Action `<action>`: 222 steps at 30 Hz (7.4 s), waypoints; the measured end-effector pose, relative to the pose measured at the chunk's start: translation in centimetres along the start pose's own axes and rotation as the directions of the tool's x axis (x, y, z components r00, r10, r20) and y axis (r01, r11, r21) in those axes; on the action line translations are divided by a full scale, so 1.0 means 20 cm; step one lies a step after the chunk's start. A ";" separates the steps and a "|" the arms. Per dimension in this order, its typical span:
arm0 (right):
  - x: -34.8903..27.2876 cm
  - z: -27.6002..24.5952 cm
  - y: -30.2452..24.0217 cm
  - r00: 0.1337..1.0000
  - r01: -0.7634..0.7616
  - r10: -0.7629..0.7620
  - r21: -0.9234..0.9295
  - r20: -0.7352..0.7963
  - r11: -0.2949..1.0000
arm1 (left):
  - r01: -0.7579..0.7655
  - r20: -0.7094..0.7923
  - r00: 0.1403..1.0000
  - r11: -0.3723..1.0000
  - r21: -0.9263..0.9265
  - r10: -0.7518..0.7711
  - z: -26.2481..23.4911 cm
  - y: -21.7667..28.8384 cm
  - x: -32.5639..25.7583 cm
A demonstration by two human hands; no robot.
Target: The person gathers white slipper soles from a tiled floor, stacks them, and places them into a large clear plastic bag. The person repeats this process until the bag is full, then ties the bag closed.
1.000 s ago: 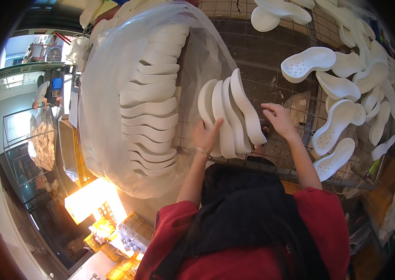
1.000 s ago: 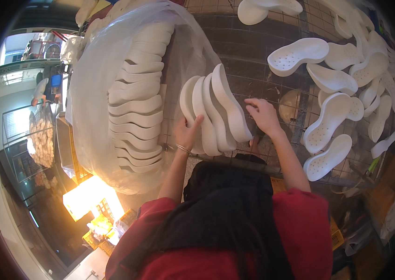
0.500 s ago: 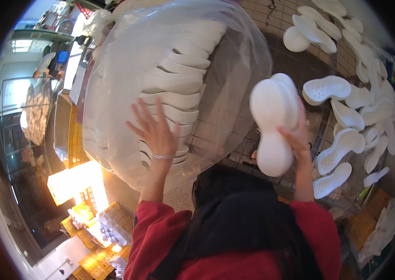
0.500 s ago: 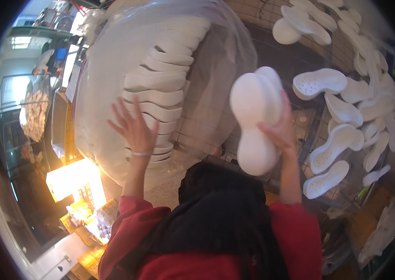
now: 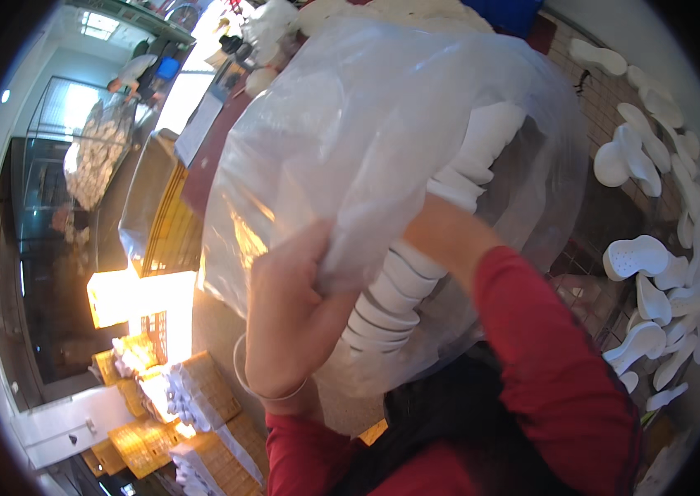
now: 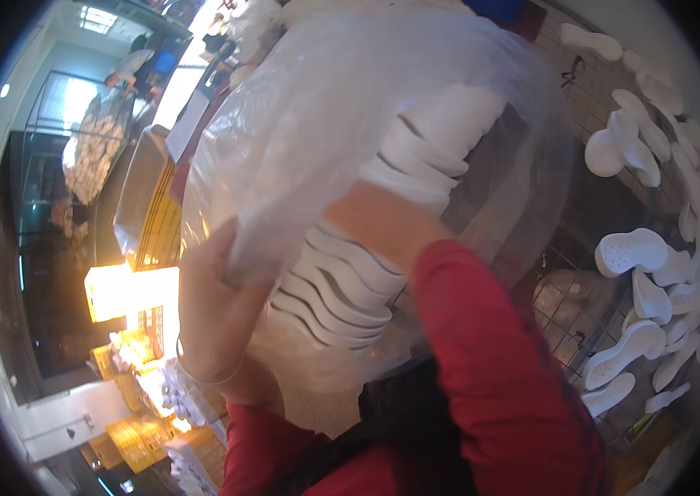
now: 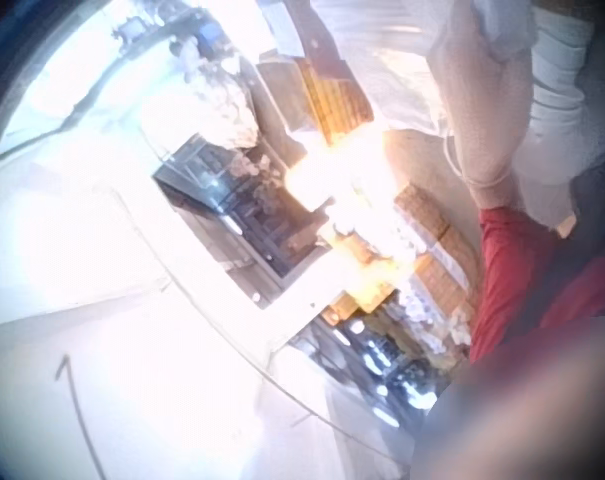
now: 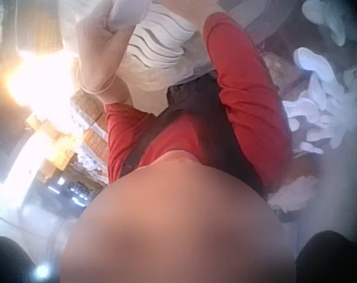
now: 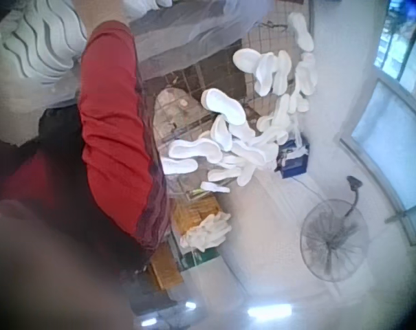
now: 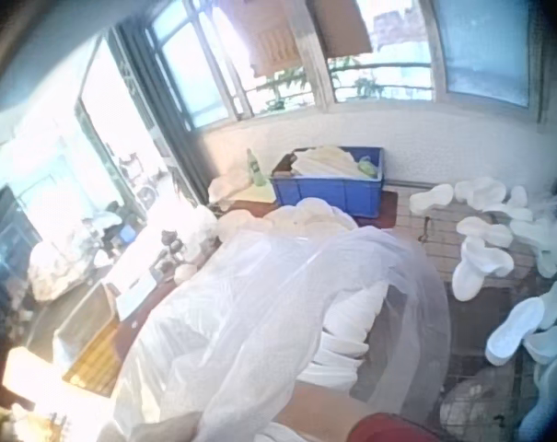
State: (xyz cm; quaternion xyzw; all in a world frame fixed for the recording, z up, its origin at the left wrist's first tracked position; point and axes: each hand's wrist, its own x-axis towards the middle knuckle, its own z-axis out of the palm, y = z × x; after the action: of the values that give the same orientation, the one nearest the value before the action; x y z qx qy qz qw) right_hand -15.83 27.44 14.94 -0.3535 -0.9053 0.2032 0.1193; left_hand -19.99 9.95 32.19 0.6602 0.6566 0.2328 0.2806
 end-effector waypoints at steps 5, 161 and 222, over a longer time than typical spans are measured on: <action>0.10 0.37 -0.11 0.982 0.189 -0.189 -0.035 0.001 0.981 | 0.259 0.373 0.922 0.559 -0.788 0.099 0.00 -0.51 0.23; -2.93 0.37 0.13 0.327 -0.688 0.945 0.680 -0.020 0.252 | 0.278 0.535 0.836 0.935 -0.219 -0.123 1.95 -0.27 -0.47; -1.97 -0.33 1.87 0.558 -0.757 0.643 -0.004 -0.524 0.654 | -0.099 0.712 0.501 0.849 -0.518 0.493 1.83 0.35 0.40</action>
State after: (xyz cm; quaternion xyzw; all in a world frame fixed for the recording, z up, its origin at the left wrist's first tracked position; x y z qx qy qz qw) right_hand 37.15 27.21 1.05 -0.7353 -0.6449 0.0343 0.2057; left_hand 10.24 15.77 9.54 0.7200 0.2554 0.0746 0.6409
